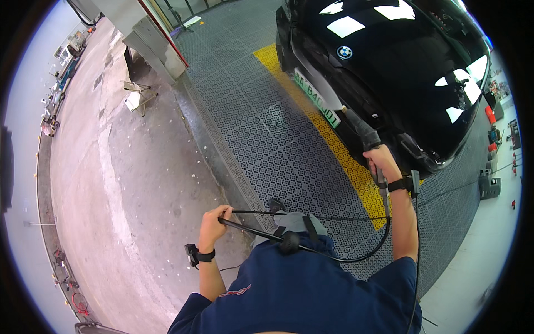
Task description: The person uses a high-pressure water spray gun to rinse a black SUV in a car wash bay. They systematically spray the roof, hood, windshield, sides, wheels, and rear of the vehicle, moving around the car to cover all surfaces.
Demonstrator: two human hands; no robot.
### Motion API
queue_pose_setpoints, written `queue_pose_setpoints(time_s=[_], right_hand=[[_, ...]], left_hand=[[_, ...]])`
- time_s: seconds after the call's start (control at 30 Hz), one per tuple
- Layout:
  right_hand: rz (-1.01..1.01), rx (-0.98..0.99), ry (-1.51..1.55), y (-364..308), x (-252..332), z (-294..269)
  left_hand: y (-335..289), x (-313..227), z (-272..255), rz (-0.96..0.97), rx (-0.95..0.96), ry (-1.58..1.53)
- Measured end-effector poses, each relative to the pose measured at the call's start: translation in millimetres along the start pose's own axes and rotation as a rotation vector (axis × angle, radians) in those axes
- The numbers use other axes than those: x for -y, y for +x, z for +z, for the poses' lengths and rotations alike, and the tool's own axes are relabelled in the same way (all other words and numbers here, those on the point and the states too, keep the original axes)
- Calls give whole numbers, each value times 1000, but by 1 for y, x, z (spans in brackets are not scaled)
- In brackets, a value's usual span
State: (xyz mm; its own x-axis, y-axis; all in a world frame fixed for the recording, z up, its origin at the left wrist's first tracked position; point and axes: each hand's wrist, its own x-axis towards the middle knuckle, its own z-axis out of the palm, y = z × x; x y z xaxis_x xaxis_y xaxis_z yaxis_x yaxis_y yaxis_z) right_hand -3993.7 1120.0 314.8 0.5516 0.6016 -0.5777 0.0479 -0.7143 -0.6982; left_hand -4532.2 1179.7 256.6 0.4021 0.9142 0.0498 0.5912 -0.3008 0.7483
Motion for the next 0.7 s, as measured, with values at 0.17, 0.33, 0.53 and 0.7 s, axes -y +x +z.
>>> queue_pose_setpoints(time_s=[0.17, 0.33, 0.53, 0.7], right_hand=[[91, 5, 65, 64, 45, 8], [102, -14, 85, 104, 88, 24], [22, 6, 25, 124, 135, 61], [11, 15, -67, 130, 166, 114]], left_hand=[[27, 17, -14, -105, 16, -8], [47, 35, -29, -247, 76, 38], [85, 58, -38, -225, 115, -4], [131, 78, -45, -176, 133, -116]])
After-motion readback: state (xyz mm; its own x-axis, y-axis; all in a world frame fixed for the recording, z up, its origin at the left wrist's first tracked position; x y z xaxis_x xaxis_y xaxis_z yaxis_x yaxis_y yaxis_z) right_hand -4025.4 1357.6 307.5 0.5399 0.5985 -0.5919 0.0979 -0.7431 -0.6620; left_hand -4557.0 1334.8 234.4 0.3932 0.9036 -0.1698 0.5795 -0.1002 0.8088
